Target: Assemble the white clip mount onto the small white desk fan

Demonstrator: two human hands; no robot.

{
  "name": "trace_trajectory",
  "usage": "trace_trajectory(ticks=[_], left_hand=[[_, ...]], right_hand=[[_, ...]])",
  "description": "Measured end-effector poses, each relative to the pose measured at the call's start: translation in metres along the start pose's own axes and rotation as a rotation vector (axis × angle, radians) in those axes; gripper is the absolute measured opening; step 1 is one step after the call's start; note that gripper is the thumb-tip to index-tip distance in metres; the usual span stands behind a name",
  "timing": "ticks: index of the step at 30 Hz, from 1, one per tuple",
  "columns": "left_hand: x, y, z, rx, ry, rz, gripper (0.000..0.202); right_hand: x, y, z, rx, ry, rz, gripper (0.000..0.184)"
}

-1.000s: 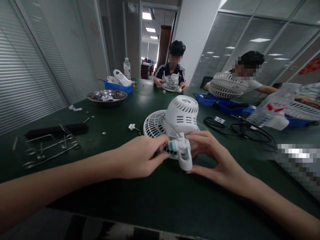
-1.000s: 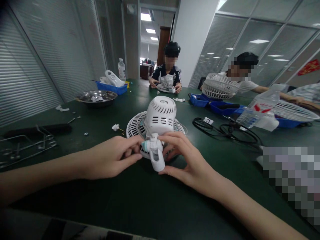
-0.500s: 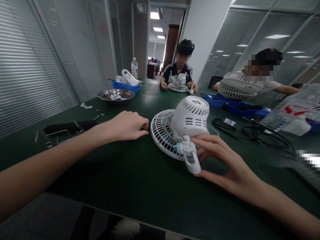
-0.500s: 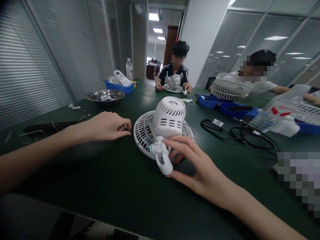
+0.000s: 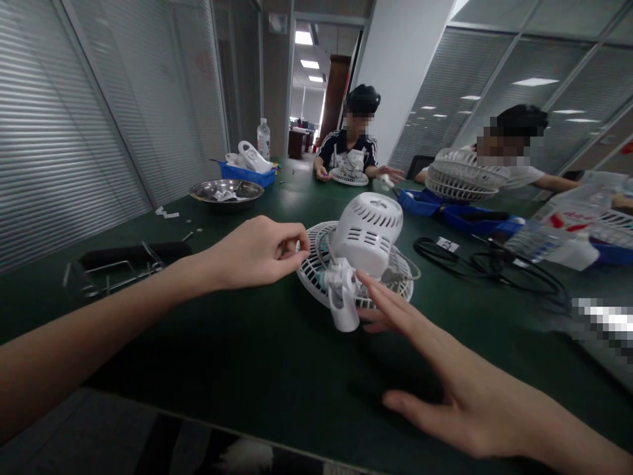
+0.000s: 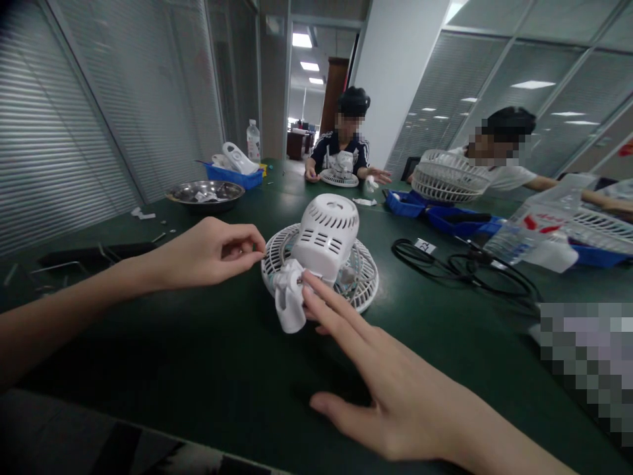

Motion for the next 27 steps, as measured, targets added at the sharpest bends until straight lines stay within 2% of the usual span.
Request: trace_trajectory(ticks=[2, 4, 8, 11, 13, 16, 20, 22, 25, 27], left_hand=[[0.014, 0.003, 0.004, 0.011, 0.032, 0.208, 0.017], [0.029, 0.003, 0.009, 0.032, 0.014, 0.317, 0.013], [0.045, -0.007, 0.020, 0.094, -0.044, 0.291, 0.006], [0.043, -0.016, 0.023, 0.153, 0.007, 0.283, 0.007], [0.041, -0.019, 0.024, 0.212, 0.022, 0.278, 0.006], [0.039, -0.020, 0.024, 0.274, 0.036, 0.272, 0.006], [0.039, -0.021, 0.025, 0.311, 0.063, 0.284, 0.006], [0.039, -0.021, 0.026, 0.311, 0.057, 0.289, 0.006], [0.038, -0.022, 0.029, 0.313, 0.047, 0.293, 0.006], [0.037, -0.021, 0.030, 0.313, 0.045, 0.298, 0.006]], right_hand=[[-0.004, -0.001, -0.002, 0.017, 0.021, 0.081, 0.081], [-0.005, -0.002, -0.005, 0.033, 0.040, 0.119, 0.072], [-0.003, -0.007, -0.010, -0.032, 0.053, 0.114, 0.070], [-0.006, -0.015, -0.013, -0.117, 0.074, 0.115, 0.072], [-0.007, -0.020, -0.013, -0.123, 0.095, 0.116, 0.070], [-0.005, -0.023, -0.012, -0.040, 0.116, 0.108, 0.061], [-0.002, -0.017, -0.014, 0.215, 0.166, 0.131, 0.050], [-0.002, -0.010, -0.023, 0.316, 0.129, 0.121, 0.043], [-0.004, -0.002, -0.048, 0.319, 0.028, 0.072, 0.030], [-0.008, 0.001, -0.066, 0.277, 0.041, 0.054, 0.020]])
Point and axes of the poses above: each hand's wrist, its own z-axis away from the middle knuckle, its own y-axis out of the back of the hand, x = y × z, the point moved 4 cm from there along -z, towards the middle knuckle, and after that the axes turned 12 degrees about x, right-handed, at the moved point
